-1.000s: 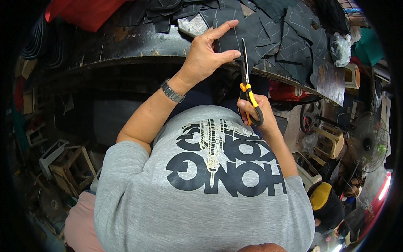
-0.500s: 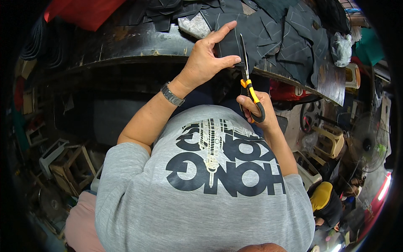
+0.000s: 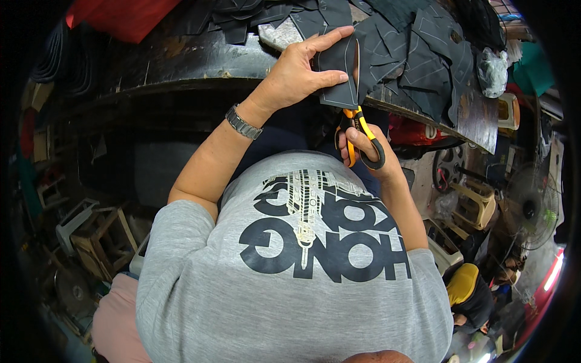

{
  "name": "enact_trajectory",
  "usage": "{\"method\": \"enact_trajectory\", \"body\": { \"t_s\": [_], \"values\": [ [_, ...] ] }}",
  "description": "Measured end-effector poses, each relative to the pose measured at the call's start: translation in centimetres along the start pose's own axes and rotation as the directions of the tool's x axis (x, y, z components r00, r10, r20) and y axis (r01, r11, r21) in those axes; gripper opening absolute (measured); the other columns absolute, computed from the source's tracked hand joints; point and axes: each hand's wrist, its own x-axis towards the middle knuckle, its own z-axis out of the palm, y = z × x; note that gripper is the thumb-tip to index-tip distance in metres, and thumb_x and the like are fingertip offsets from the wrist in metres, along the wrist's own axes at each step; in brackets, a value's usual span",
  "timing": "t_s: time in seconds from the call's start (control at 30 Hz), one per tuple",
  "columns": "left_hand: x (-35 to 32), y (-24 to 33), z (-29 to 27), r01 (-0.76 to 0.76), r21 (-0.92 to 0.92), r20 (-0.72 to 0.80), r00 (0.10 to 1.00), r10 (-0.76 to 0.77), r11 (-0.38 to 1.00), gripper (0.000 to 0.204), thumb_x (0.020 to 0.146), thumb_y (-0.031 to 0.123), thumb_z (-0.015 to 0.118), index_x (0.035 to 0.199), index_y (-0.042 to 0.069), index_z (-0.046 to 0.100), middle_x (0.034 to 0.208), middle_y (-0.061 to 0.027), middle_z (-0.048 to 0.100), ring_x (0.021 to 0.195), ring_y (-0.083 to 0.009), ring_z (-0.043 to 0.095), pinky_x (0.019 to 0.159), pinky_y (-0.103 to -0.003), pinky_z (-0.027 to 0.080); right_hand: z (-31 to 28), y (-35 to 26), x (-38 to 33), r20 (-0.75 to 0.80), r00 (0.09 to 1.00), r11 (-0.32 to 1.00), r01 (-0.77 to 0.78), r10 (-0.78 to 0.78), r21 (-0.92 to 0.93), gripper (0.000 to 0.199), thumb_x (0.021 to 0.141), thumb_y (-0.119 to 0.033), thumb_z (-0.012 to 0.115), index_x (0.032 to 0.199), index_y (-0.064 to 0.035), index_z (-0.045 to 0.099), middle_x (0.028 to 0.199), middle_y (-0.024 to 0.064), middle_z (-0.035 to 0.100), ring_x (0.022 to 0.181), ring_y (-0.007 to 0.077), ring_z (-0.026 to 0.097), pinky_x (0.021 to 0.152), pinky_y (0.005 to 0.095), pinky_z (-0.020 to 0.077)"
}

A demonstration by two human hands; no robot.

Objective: The person uses shears to cut black leather pieces on a workbench, following drawn outlines. They repeatedly pick up pieces, cut along marked lines, and set the cut pieces aside on the table.

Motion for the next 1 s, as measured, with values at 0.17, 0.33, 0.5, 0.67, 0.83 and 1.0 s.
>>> {"method": "enact_trajectory", "body": {
  "t_s": [0.17, 0.33, 0.5, 0.67, 0.83, 1.0],
  "values": [
    [-0.2, -0.1, -0.5, 0.025, -0.011, 0.019, 1.0, -0.025, 1.0, 0.069, 0.081, 0.002, 0.075, 0.144, 0.009, 0.046, 0.137, -0.0113, 0.056, 0.115, -0.0139, 0.059, 0.101, -0.028, 0.048, 0.2, 0.8, -0.1, -0.003, 0.999, 0.999, 0.038, -0.038, 0.036, 0.043, 0.085, -0.043, 0.072, 0.074, -0.0043, 0.059, 0.057, 0.0034, 0.054, 0.044, 0.01, 0.052, 0.042, 0.0215, 0.0402],
    [-0.2, -0.1, -0.3, 0.017, -0.035, 0.0, 1.0, -0.017, 0.999, 0.069, 0.082, 0.003, 0.074, 0.144, 0.01, 0.046, 0.135, -0.0116, 0.057, 0.114, -0.0144, 0.061, 0.099, -0.028, 0.05, 0.6, 1.0, -0.7, -0.044, 0.999, 0.999, 0.022, -0.02, 0.041, 0.037, 0.086, -0.034, 0.074, 0.071, -0.0062, 0.056, 0.051, 0.0006, 0.051, 0.038, 0.0072, 0.046, 0.037, 0.0196, 0.0342],
    [0.0, 0.1, -0.9, 0.099, -0.026, 0.014, 0.995, -0.099, 0.995, 0.059, 0.083, 0.004, 0.073, 0.139, 0.01, 0.054, 0.132, -0.0093, 0.06, 0.108, -0.0142, 0.064, 0.093, -0.027, 0.054, 1.4, 1.1, -0.8, -0.05, 0.999, 0.997, -0.014, 0.018, 0.081, 0.035, 0.087, -0.033, 0.073, 0.073, -0.0048, 0.058, 0.053, 0.0015, 0.052, 0.04, 0.0077, 0.048, 0.039, 0.0206, 0.0367],
    [0.6, 0.3, -1.4, 0.059, -0.063, 0.069, 0.996, -0.055, 0.996, 0.057, 0.084, 0.005, 0.073, 0.138, 0.011, 0.055, 0.133, -0.0095, 0.06, 0.109, -0.0153, 0.065, 0.092, -0.027, 0.054, 0.7, 0.4, -0.3, 0.023, 0.999, 0.995, -0.025, 0.023, 0.092, 0.039, 0.086, -0.04, 0.072, 0.078, -0.0031, 0.06, 0.06, 0.0043, 0.056, 0.047, 0.0097, 0.054, 0.045, 0.0224, 0.0433],
    [0.5, 0.0, -0.5, -0.044, 0.027, 0.043, 0.998, 0.043, 0.999, 0.068, 0.082, 0.008, 0.074, 0.144, 0.011, 0.047, 0.137, -0.0108, 0.057, 0.115, -0.0183, 0.061, 0.098, -0.031, 0.05, 0.6, 0.3, 0.4, -0.001, 0.999, 0.988, 0.045, -0.046, 0.148, 0.042, 0.085, -0.045, 0.069, 0.082, -0.0038, 0.062, 0.067, 0.005, 0.059, 0.054, 0.0116, 0.059, 0.051, 0.0235, 0.0479],
    [0.0, 0.0, -0.5, -0.066, 0.053, 0.014, 0.998, 0.065, 0.996, 0.072, 0.081, 0.009, 0.075, 0.146, 0.011, 0.044, 0.14, -0.0118, 0.053, 0.121, -0.019, 0.057, 0.102, -0.032, 0.047, 0.7, 1.0, 0.4, -0.021, 0.999, 0.968, 0.046, -0.042, 0.248, 0.042, 0.082, -0.044, 0.073, 0.084, -0.0037, 0.062, 0.065, 0.0043, 0.058, 0.052, 0.0108, 0.057, 0.045, 0.0215, 0.0451]
  ]
}}
